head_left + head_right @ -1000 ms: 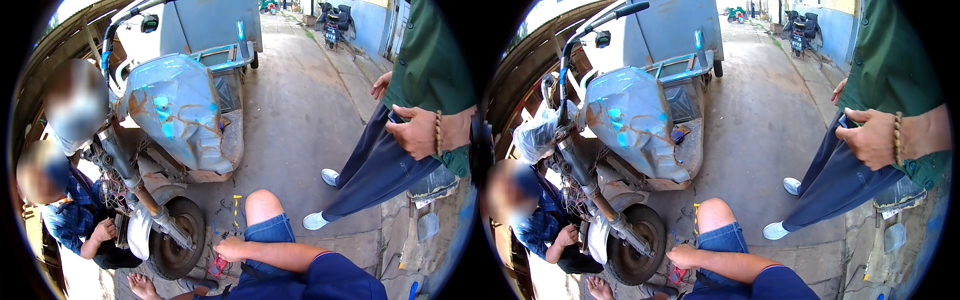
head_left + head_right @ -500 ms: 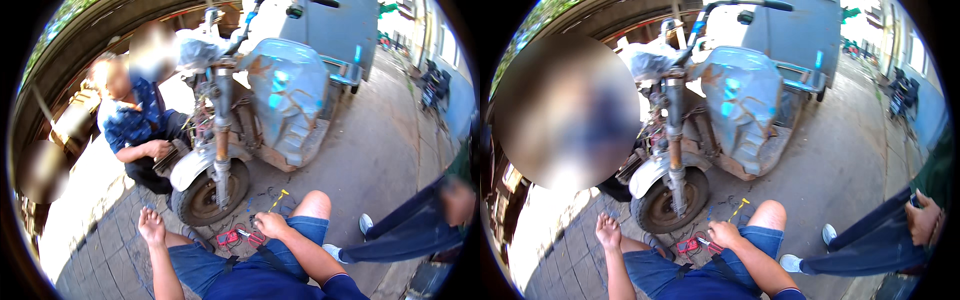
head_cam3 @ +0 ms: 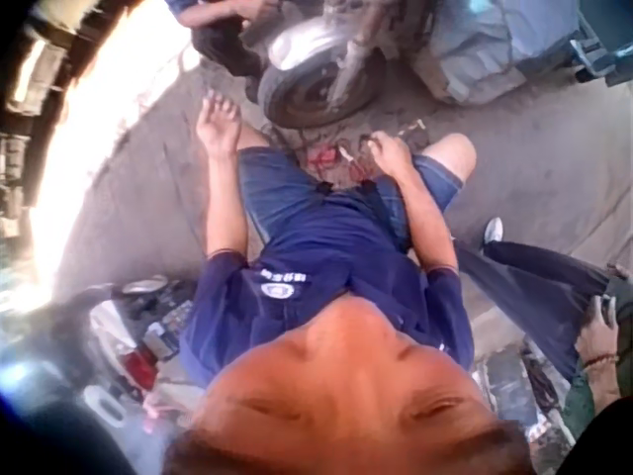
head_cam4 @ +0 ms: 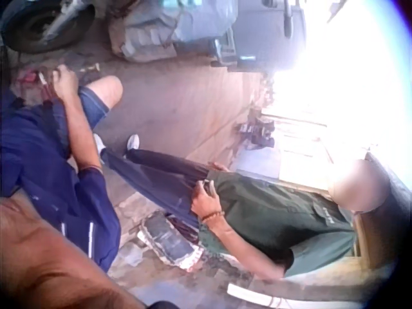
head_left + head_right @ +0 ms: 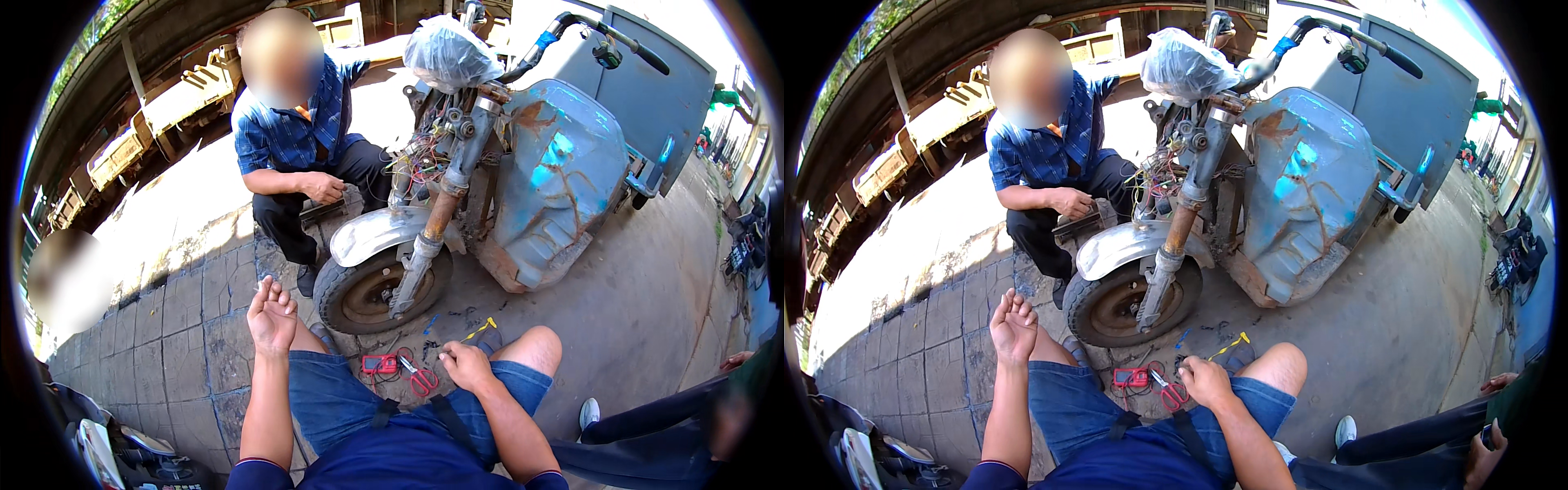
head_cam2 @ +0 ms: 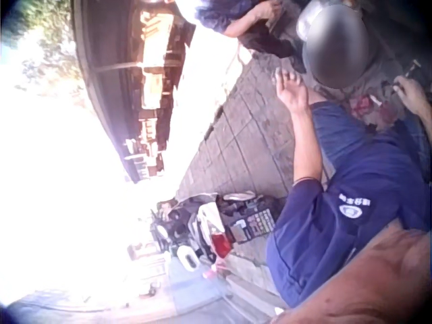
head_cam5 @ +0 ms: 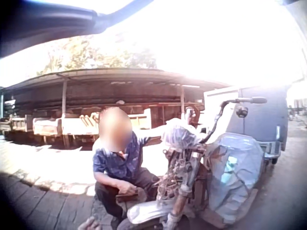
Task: The person repairs a motorcycle's electrical wiring by cutting, stripping, and twisting wires together. They use red-handled scissors to cut wires and their hands to twist and connect them, while another person assists by holding the plastic-wrapped handlebar assembly.
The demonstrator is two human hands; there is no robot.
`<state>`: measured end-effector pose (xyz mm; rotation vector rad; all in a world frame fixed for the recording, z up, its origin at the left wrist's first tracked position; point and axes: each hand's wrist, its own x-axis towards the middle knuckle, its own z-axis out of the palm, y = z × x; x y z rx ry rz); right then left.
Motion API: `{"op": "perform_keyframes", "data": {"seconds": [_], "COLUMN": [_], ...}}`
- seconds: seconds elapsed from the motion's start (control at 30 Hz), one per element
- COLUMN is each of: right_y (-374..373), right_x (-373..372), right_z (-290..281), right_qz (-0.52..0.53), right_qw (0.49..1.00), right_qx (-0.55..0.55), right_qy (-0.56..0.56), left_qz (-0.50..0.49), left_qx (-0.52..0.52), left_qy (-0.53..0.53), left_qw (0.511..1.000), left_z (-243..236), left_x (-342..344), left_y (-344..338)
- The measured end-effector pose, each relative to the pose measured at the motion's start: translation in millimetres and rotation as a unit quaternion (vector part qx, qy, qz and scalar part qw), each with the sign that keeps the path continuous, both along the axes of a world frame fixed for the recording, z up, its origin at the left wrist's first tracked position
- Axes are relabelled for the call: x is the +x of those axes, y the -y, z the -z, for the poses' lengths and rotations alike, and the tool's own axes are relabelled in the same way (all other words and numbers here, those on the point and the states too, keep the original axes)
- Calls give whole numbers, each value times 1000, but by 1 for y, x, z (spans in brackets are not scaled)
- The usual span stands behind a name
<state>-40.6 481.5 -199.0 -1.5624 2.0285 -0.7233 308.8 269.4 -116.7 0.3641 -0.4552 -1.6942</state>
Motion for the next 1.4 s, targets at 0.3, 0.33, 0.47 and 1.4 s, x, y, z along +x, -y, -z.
{"op": "perform_keyframes", "data": {"seconds": [0.3,0.33,0.47,1.4], "right_y": [15,21,48,212], "right_x": [29,33,55,22], "right_z": [-49,-54,-75,35], "right_qz": [-63,-75,-151,-409], "right_qw": [992,989,974,834], "right_qx": [8,4,-5,368], "right_qy": [109,130,166,-31], "left_qz": [28,30,31,144], "left_qx": [6,4,-4,-324], "left_qy": [-21,-10,35,288], "left_qw": [999,999,999,890], "left_z": [-2,-2,-10,-134], "left_x": [-16,-18,-19,-260], "left_y": [-15,-16,-19,260]}}
